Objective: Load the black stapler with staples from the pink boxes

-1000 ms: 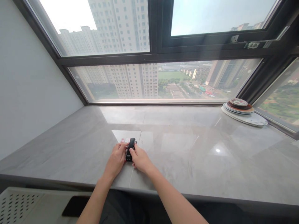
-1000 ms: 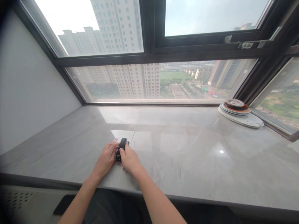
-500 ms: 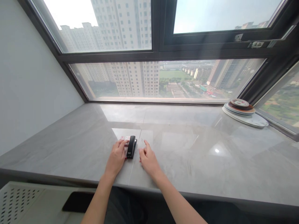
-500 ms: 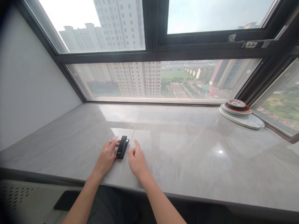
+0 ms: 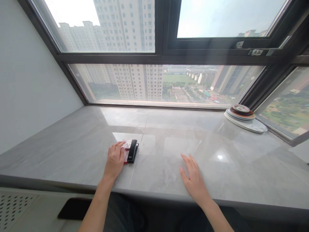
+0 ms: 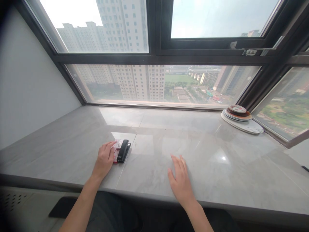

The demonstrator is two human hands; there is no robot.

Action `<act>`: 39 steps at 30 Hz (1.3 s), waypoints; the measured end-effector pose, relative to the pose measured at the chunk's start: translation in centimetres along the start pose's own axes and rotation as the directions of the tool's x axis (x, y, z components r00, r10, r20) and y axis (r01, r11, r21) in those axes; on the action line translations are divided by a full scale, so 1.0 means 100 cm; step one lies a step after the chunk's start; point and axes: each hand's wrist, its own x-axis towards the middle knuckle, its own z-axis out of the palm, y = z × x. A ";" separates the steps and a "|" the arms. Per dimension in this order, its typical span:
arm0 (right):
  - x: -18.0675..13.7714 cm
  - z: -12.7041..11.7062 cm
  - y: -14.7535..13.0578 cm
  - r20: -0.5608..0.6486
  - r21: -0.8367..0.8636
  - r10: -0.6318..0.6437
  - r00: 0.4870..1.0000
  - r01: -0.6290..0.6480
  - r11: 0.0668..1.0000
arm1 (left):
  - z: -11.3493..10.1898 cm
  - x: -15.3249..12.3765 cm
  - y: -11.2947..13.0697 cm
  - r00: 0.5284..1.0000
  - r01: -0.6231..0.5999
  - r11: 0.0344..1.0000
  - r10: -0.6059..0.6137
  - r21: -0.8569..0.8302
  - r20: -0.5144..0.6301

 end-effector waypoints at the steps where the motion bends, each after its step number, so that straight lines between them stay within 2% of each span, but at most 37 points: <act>1: 0.001 0.005 -0.004 0.027 -0.091 -0.016 1.000 0.019 0.996 | -0.002 -0.002 0.011 0.998 -0.002 1.000 0.001 -0.010 -0.064; 3: 0.005 0.015 -0.014 0.092 -0.259 -0.007 0.996 0.031 0.965 | -0.003 -0.010 0.042 0.991 -0.033 0.998 0.026 -0.049 -0.132; 4: 0.007 0.020 -0.019 0.111 -0.325 0.013 0.994 0.024 0.946 | 0.000 -0.017 0.061 0.994 -0.070 0.994 0.062 -0.081 -0.094; 5: 0.010 0.022 -0.022 0.119 -0.371 0.033 0.992 0.014 0.929 | 0.005 -0.024 0.080 0.991 -0.131 0.984 0.134 -0.122 0.017; 7: 0.015 0.022 -0.022 0.135 -0.410 0.049 0.990 0.011 0.912 | 0.020 -0.039 0.114 0.922 -0.228 0.958 0.270 -0.175 0.276; 8: 0.017 0.020 -0.020 0.151 -0.410 0.042 0.988 0.024 0.912 | 0.029 -0.046 0.127 0.887 -0.252 0.953 0.297 -0.170 0.354; 10: 0.018 0.013 -0.012 0.195 -0.393 0.006 0.981 0.073 0.917 | 0.044 -0.056 0.143 0.845 -0.285 0.951 0.307 -0.115 0.437; 13: 0.015 0.006 -0.005 0.206 -0.403 -0.029 0.978 0.112 0.908 | 0.059 -0.063 0.145 0.832 -0.306 0.952 0.276 -0.017 0.481; 18: 0.010 0.010 -0.011 0.165 -0.463 -0.032 0.986 0.106 0.880 | 0.062 -0.064 0.137 0.848 -0.284 0.957 0.220 0.062 0.483; 39: 0.011 0.008 -0.013 0.161 -0.391 -0.024 0.987 0.086 0.916 | 0.062 -0.064 0.135 0.848 -0.273 0.961 0.224 0.033 0.481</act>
